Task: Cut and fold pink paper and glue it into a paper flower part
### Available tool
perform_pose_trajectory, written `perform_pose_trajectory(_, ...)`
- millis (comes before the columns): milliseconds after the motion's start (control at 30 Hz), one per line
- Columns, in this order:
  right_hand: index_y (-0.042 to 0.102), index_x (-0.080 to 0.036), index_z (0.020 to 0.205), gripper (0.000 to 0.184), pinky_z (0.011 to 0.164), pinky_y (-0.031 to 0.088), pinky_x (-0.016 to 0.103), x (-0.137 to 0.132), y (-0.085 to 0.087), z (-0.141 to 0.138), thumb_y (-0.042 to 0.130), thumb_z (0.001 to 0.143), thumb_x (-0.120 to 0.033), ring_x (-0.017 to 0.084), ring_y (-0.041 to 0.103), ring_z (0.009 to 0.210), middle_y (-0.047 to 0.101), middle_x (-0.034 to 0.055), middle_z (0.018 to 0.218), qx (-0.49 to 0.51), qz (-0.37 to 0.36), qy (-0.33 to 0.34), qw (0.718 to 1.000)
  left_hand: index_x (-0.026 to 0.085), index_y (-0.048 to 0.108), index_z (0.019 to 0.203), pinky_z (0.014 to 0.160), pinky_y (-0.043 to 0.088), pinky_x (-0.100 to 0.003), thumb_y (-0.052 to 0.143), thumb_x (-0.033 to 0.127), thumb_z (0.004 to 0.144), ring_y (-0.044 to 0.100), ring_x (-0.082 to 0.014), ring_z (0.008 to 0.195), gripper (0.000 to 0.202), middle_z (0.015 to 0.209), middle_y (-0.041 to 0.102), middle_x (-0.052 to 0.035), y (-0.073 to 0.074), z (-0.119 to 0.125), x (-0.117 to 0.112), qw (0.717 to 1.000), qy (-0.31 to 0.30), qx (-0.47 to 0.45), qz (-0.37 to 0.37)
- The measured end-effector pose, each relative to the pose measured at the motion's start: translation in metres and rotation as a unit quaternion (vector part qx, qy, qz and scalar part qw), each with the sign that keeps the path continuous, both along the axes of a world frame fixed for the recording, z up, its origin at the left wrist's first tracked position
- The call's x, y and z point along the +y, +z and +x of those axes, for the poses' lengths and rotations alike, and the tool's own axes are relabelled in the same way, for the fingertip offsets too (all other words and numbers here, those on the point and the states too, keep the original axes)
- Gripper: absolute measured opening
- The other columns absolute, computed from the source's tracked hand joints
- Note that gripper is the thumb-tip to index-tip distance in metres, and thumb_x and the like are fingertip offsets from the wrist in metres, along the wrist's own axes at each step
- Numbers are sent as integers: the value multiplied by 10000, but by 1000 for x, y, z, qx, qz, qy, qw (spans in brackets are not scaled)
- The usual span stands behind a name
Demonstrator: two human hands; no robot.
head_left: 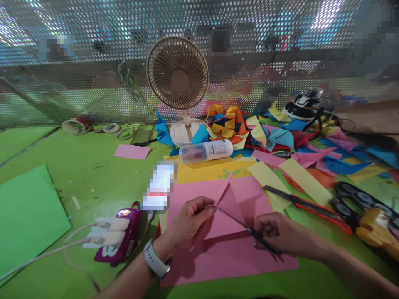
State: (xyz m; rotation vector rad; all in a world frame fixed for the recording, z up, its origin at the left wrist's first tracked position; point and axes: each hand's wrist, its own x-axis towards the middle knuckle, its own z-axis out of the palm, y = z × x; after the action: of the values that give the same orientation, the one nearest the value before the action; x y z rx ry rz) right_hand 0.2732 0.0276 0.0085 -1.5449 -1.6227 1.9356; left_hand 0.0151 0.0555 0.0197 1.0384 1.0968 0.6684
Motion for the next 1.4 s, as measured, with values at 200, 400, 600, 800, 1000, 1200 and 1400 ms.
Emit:
perform_pose_trajectory(200, 551, -159, 709, 273, 391, 339, 159, 0, -3, 1, 737, 681, -357, 69, 490, 426, 563, -47, 504, 4, 9, 8, 1000, 169, 629, 932, 669, 392, -233, 645, 334, 771, 530, -122, 727, 231, 794, 624, -10, -1, 0, 0, 1000, -6, 7, 10)
perform_pose_trajectory(400, 542, -163, 716, 253, 371, 326, 156, 0, -4, 2, 727, 698, -335, 65, 487, 401, 566, -53, 498, 19, 6, 14, 1000, 165, 635, 919, 678, 400, -240, 654, 334, 754, 531, -124, 722, 237, 791, 628, -15, 1, 1, 1, 1000, -2, 10, 8)
perform_pose_trajectory(600, 516, -172, 694, 271, 358, 307, 152, -1, -5, 3, 724, 701, -346, 58, 474, 395, 547, -67, 487, 13, 22, 10, 1000, 173, 641, 934, 692, 406, -241, 647, 340, 768, 540, -128, 736, 236, 806, 633, -14, -1, -1, 0, 1000, -8, 19, 19)
perform_pose_trajectory(800, 503, -171, 669, 350, 346, 312, 159, 1, -5, -1, 713, 683, -450, 63, 475, 379, 548, -59, 480, -12, 14, 3, 1000, 175, 644, 944, 707, 402, -230, 649, 346, 774, 543, -129, 767, 241, 832, 645, -16, -1, -1, 1, 999, -15, 21, 30)
perform_pose_trajectory(1000, 558, -162, 715, 354, 407, 371, 182, 9, 5, 20, 681, 693, -493, 91, 533, 433, 587, -27, 526, -34, 34, 38, 998, 166, 642, 929, 734, 408, -240, 678, 374, 736, 547, -141, 795, 286, 853, 644, -23, 3, -5, 4, 999, -1, 21, 40)
perform_pose_trajectory(1200, 617, -192, 755, 254, 521, 357, 229, 19, 24, 57, 613, 762, -446, 145, 549, 609, 612, 1, 662, -194, 259, 24, 946, 169, 637, 987, 814, 408, -289, 655, 378, 749, 550, -169, 863, 318, 923, 650, -31, 10, -16, 7, 996, -17, 59, 60)
perform_pose_trajectory(1400, 661, -257, 843, 175, 543, 358, 268, 11, 32, 69, 630, 721, -378, 209, 610, 664, 673, 11, 737, -370, 369, 15, 852, 179, 637, 1032, 803, 405, -283, 663, 364, 749, 550, -168, 889, 338, 950, 644, -32, 15, -26, 7, 993, -71, 55, 79)
